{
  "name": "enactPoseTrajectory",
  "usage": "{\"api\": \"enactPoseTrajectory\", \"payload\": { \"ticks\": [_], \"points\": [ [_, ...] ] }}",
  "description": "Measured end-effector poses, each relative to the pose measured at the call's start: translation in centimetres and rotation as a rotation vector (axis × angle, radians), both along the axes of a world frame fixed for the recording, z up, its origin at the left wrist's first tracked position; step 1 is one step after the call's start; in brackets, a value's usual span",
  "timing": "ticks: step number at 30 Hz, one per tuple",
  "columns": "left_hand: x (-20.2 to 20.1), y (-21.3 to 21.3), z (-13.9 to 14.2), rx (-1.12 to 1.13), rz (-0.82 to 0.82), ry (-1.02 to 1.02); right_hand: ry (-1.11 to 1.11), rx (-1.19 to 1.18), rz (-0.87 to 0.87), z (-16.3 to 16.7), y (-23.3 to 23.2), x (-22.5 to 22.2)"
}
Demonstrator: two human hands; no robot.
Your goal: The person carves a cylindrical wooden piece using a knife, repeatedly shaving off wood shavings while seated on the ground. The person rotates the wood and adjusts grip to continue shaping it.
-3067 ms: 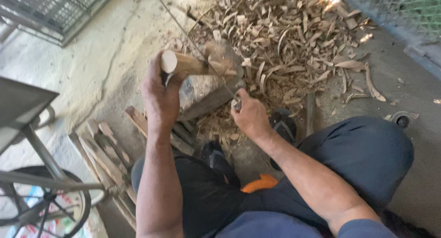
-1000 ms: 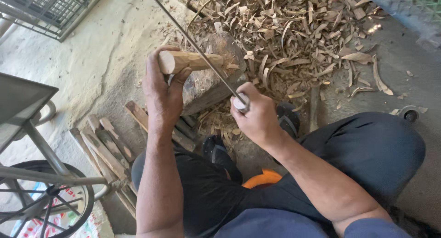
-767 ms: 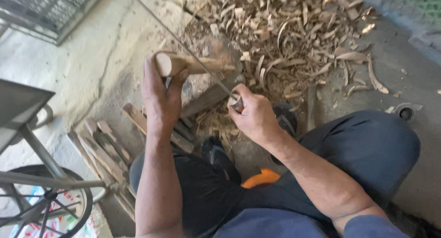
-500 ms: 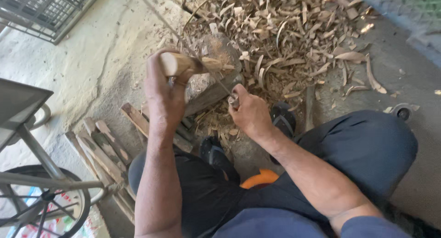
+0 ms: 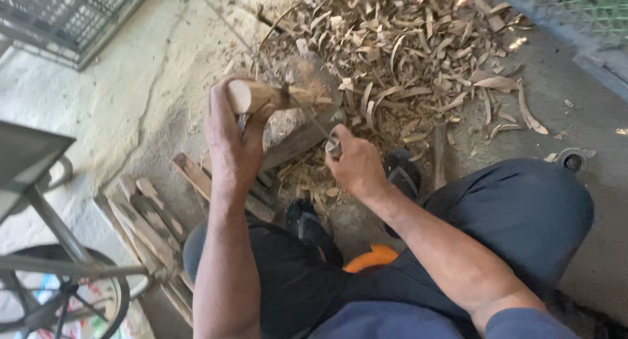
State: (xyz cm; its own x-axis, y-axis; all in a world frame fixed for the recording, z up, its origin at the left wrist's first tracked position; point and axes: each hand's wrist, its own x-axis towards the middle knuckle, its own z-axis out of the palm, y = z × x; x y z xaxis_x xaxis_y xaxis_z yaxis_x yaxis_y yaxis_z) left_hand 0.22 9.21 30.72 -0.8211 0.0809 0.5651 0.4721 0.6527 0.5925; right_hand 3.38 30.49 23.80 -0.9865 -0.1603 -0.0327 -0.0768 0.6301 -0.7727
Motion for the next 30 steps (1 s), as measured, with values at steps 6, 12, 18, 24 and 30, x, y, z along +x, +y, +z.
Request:
{"api": "enactPoseTrajectory", "payload": {
  "ticks": [6, 12, 18, 24, 30],
  "points": [
    [0.4, -0.5, 1.0, 0.048, -0.013, -0.007, -0.022, -0.169, 0.027, 0.8, 0.9, -0.2],
    [-0.2, -0.7, 0.1, -0.017, 0.062, -0.047, -0.218, -0.385, 0.012, 3.2, 0.1, 0.5],
    [-0.2, -0.1, 0.7, -0.010, 0.087, -0.069, 0.349, -0.310, -0.012, 1.0, -0.2, 1.1],
    [-0.3, 0.0, 2.5, 0.012, 0.072, -0.051, 0.009, -0.106, -0.093, -1.6, 0.1, -0.9],
    [-0.1, -0.4, 1.7, 0.093, 0.051, -0.118, 0.231, -0.294, -0.054, -1.2, 0.1, -0.3]
  ]
}}
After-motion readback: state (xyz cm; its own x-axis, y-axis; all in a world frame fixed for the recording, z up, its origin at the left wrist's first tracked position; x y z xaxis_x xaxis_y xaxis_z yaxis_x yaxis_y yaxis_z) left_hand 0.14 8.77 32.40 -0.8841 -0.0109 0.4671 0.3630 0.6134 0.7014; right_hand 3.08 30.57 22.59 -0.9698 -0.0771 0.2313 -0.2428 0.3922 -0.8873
